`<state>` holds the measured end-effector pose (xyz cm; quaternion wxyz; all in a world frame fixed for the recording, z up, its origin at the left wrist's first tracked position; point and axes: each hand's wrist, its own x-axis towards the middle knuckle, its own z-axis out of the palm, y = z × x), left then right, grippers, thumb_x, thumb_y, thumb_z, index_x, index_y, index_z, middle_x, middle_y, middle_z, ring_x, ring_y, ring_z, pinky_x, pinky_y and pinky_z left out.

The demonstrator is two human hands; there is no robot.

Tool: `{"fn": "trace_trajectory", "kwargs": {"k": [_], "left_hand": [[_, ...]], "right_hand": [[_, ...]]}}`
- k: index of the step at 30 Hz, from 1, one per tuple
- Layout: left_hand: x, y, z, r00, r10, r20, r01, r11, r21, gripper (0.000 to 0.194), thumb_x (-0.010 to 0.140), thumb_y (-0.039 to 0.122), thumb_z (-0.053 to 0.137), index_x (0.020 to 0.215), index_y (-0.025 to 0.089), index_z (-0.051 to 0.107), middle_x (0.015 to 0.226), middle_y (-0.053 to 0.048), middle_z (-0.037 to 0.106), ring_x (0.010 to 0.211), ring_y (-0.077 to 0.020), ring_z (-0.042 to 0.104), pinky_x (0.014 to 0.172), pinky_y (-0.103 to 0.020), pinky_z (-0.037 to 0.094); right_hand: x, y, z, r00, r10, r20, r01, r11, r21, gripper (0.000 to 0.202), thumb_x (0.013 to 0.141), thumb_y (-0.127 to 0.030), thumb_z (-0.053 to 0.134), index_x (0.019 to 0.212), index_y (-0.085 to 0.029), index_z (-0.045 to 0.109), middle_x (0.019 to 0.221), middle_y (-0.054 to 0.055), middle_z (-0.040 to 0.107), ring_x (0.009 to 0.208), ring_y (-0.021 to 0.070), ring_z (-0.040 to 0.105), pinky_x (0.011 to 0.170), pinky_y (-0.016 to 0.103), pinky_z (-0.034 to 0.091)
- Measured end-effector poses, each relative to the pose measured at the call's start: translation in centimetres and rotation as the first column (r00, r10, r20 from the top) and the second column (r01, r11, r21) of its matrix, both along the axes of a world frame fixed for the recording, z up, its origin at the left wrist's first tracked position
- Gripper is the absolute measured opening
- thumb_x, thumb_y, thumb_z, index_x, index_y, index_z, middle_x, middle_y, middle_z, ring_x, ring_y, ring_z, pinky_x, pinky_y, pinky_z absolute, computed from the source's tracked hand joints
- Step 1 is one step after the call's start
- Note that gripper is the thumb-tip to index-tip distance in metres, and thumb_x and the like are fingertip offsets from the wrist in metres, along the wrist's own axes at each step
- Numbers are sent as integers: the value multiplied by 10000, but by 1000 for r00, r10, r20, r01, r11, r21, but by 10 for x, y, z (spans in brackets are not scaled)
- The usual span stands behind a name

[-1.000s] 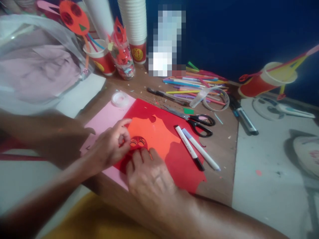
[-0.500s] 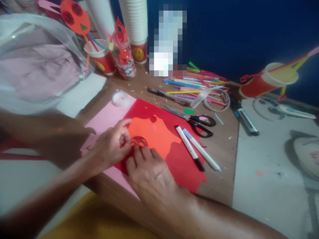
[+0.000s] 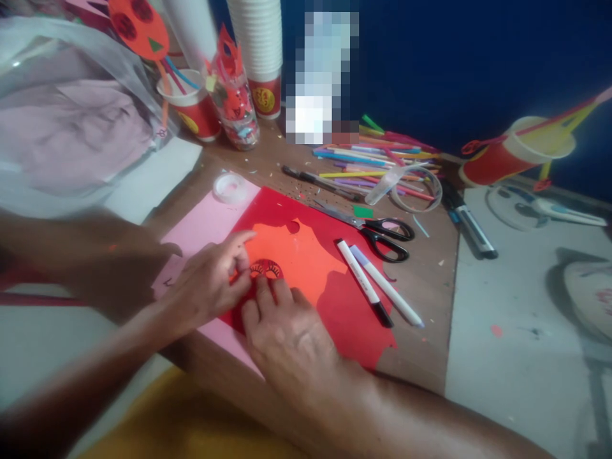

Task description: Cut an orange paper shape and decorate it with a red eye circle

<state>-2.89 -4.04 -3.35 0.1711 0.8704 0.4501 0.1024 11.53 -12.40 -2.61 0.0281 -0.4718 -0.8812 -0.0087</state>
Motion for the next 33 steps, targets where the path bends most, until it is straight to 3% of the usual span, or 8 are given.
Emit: {"fn": "trace_trajectory", "kwargs": {"k": [7,11,17,33], "left_hand": [[-14,-4,-1,975,-148,165,137,988,77,289,863,147,441,1138,105,520,874,-58,641,763,-184,595,687,-321,479],[-21,-2,-4,959,-198,203,191,980,55,211,902,207,436,1023,112,582,910,-79,625,807,-188,600,714,-315,490],[-21,1,-5,963,-193,188,199,980,-10,224,920,231,420,966,135,617,876,-64,610,777,-166,595,709,-295,490],[-18,4,-4,968,-210,135,210,978,12,271,939,282,398,924,151,635,864,-53,626,751,-156,594,700,-279,479]], "right_hand": [[1,2,1,1000,-12,2,12,1000,20,160,806,-164,604,941,-79,617,1040,189,672,867,321,634,612,398,572],[0,2,3,1000,-21,4,21,1000,21,110,809,-138,575,902,-92,611,1044,178,668,870,314,627,600,387,570],[2,3,5,999,-20,27,20,1000,0,110,798,-92,540,886,-107,604,1025,162,668,843,297,623,558,366,558],[2,2,4,1000,-27,16,27,1000,-8,131,823,-124,531,943,-112,581,1004,159,663,817,285,615,574,368,540]]}}
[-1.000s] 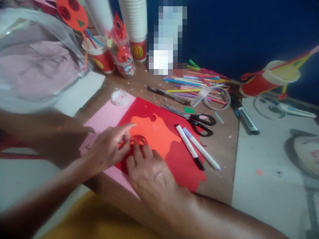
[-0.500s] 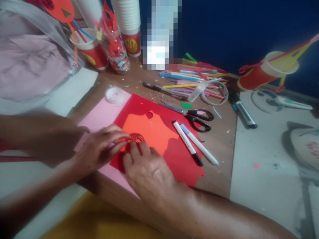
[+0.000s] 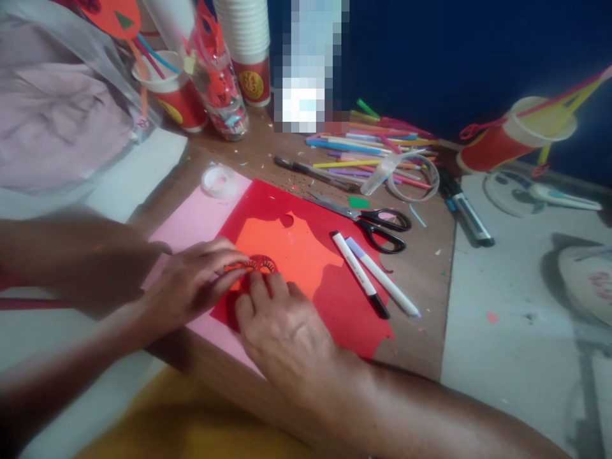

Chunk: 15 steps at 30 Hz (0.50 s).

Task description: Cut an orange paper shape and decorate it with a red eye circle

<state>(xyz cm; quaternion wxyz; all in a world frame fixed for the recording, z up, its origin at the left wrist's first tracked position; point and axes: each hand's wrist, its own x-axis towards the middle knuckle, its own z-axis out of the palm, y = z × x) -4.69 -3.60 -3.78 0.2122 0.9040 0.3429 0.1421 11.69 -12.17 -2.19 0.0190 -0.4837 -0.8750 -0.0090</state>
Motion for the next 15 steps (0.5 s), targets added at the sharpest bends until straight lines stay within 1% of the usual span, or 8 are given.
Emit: {"fn": "trace_trajectory", "kwargs": {"k": [6,11,15], "left_hand": [[-2,1,-2,1000,-17,13,16,999,39,275,940,284,389,920,161,634,868,-49,629,754,-155,594,710,-280,481],[0,0,-4,1000,-10,21,9,999,50,285,940,288,385,900,157,635,834,-46,627,736,-151,590,696,-277,478],[2,0,-2,1000,-14,2,14,999,51,275,938,278,392,881,157,632,824,-44,630,730,-148,590,694,-274,478]], "right_hand": [[1,-1,0,1000,18,18,-18,1000,7,148,828,-157,548,965,-104,564,1144,211,615,929,321,603,596,376,541],[0,-1,-1,1000,5,-14,-4,1000,16,134,839,-209,561,933,-116,581,1051,168,657,863,295,611,563,354,528],[-1,-1,-1,1000,1,15,-1,1000,1,142,820,-204,590,929,-112,588,1057,174,659,844,290,615,543,344,526]]}}
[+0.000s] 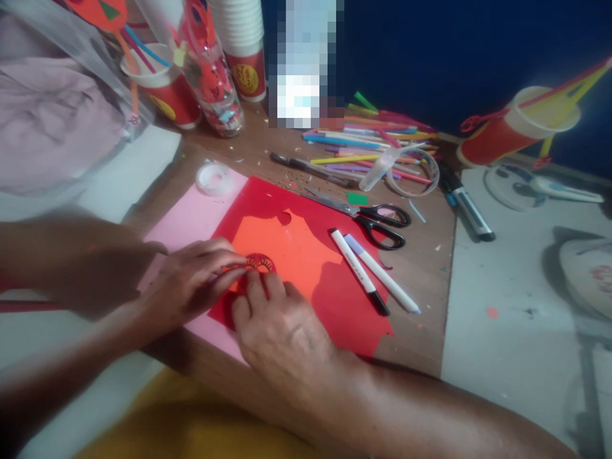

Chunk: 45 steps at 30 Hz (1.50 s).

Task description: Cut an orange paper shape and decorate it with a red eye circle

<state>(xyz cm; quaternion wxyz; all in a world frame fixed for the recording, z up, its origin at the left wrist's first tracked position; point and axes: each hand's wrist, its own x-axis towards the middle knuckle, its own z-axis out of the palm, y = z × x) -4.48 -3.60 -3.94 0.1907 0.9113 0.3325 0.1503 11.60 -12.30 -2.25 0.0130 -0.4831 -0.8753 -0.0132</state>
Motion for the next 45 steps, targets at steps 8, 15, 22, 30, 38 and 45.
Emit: {"fn": "trace_trajectory", "kwargs": {"k": [8,15,22,30,38,45], "left_hand": [[2,0,5,1000,-18,-22,18,1000,-7,272,938,246,411,827,143,637,794,-48,628,722,-148,582,690,-274,471],[1,-1,3,1000,-16,-2,16,1000,12,246,926,225,440,788,157,632,780,-34,623,715,-138,576,695,-267,470],[1,-1,2,1000,-15,-9,15,1000,20,243,926,219,445,783,153,630,776,-36,616,712,-140,575,684,-264,467],[1,-1,2,1000,-19,-18,19,1000,13,241,926,220,447,778,155,627,780,-35,612,717,-141,574,692,-269,464],[-1,-1,-1,997,-26,69,25,1000,16,213,915,191,465,807,122,636,789,-55,619,713,-145,578,682,-280,474],[-9,0,1,989,12,146,-5,999,-44,149,878,149,490,851,119,633,771,-37,623,681,-128,577,620,-246,467]], "right_hand": [[-1,-1,0,1000,-18,-2,18,1000,-11,171,835,-198,586,974,-99,592,1112,190,645,901,309,622,546,347,541],[0,-1,-2,1000,-13,-24,13,1000,-3,194,847,-208,582,1000,-90,600,1100,190,651,954,317,617,626,370,556],[0,0,1,1000,-14,-19,14,1000,-17,196,823,-177,591,996,-83,596,1064,184,655,888,316,621,577,364,549],[1,1,-1,1000,-16,-15,16,1000,-9,162,816,-163,579,963,-97,596,1028,164,660,851,302,619,552,353,539],[0,1,0,1000,-10,-6,10,1000,12,87,786,-125,561,866,-118,592,996,160,670,802,286,617,541,347,534],[0,2,0,1000,2,-18,-3,1000,-23,86,756,-95,559,827,-139,575,1009,155,665,781,280,601,510,335,519]]}}
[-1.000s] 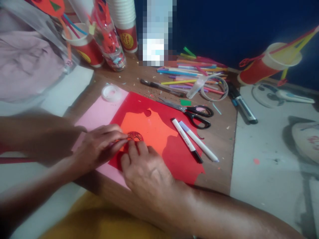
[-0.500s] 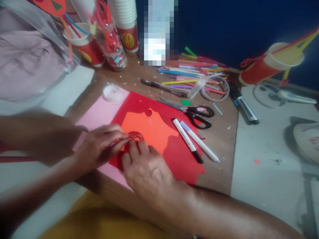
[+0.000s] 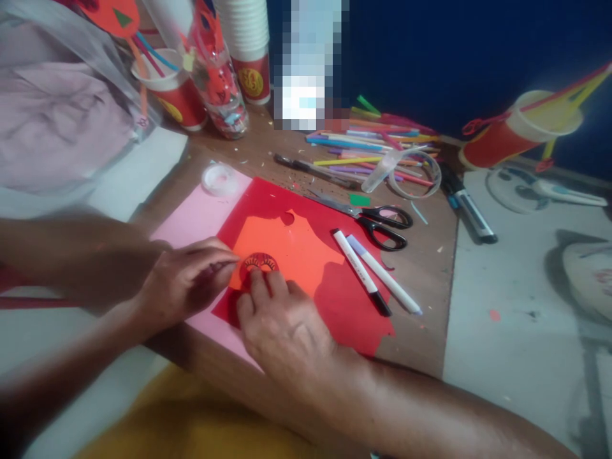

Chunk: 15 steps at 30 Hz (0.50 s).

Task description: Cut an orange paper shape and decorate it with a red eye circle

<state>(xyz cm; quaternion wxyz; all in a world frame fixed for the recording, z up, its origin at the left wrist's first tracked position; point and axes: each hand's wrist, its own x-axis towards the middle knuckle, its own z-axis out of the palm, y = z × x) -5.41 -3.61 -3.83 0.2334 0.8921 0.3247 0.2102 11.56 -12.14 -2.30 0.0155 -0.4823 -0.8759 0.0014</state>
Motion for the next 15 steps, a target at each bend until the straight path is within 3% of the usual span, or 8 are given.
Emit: {"fn": "trace_trajectory", "kwargs": {"k": [6,15], "left_hand": [[-4,-5,-3,998,-64,-29,67,986,154,180,871,108,451,972,123,599,859,-64,619,760,-158,578,678,-283,489],[-8,-8,-7,990,-108,-92,123,977,172,237,879,91,414,1056,136,565,914,-73,593,819,-184,549,700,-326,485]], "right_hand": [[-1,0,-2,1000,-4,-10,4,1000,17,80,781,-92,536,836,-135,575,1077,163,659,817,293,612,551,361,549],[-1,-1,-1,1000,-5,-5,5,1000,-10,126,774,-55,498,846,-126,573,1119,190,647,844,311,623,545,369,556]]}}
